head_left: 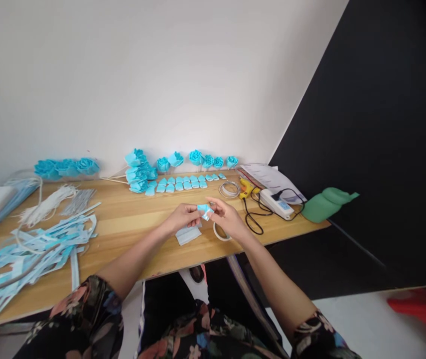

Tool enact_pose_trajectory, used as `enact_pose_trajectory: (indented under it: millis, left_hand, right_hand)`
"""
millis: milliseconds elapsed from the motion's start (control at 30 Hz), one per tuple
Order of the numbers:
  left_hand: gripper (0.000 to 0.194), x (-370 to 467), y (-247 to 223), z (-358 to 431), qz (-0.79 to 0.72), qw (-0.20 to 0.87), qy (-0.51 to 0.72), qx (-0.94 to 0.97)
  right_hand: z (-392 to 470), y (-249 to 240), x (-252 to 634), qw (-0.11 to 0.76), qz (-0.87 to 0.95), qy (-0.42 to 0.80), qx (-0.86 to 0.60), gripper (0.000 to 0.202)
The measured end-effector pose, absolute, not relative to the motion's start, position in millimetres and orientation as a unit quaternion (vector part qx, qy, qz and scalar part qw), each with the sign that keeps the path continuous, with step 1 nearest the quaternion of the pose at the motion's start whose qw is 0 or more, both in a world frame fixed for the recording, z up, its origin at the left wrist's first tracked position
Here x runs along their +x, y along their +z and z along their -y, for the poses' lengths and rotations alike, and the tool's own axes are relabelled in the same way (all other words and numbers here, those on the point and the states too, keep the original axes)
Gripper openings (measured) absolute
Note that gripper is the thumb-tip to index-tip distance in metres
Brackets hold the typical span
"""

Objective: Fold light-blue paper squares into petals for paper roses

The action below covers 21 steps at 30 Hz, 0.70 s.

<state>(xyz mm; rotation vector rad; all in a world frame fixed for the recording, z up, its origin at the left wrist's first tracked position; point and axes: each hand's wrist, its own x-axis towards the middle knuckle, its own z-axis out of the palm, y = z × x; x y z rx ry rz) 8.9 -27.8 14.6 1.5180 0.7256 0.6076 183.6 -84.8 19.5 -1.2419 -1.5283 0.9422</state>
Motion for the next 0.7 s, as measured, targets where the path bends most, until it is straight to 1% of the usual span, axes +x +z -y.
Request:
enact_pose_trajectory:
  millis: [167, 300, 433, 533, 700]
  left_hand:
    - [0.039, 11.8, 11.1, 29.1, -0.296, 0.627, 0.289, 0.66]
    - [0.034, 13.7, 8.3, 28.8, -0.306, 0.623, 0.314, 0.648]
    - [0.031, 13.5, 9.2, 27.7, -0.313, 0.631, 0.324, 0.632]
    - [0.031, 13.1, 9.8, 27.2, -0.315, 0.624, 0.309, 0.645]
    - [0.03, 12.7, 9.0, 28.1, -0.305, 0.613, 0.291, 0.669]
  right_hand:
    - [80.1, 12.3, 176.2, 0.524, 0.584, 0.373, -0.496, 0.046]
    - [78.4, 8.6, 174.8, 0.558, 0.546, 0.4, -0.48, 0.049]
    - [81.7, 9.3, 180.1, 0.554, 0.527, 0.429, -0.48, 0.052]
    - [84.0, 11.8, 186.7, 0.533, 0.535, 0.44, -0.487, 0.048]
    - [80.3, 4.8, 183.7, 0.534, 0.563, 0.399, -0.488, 0.044]
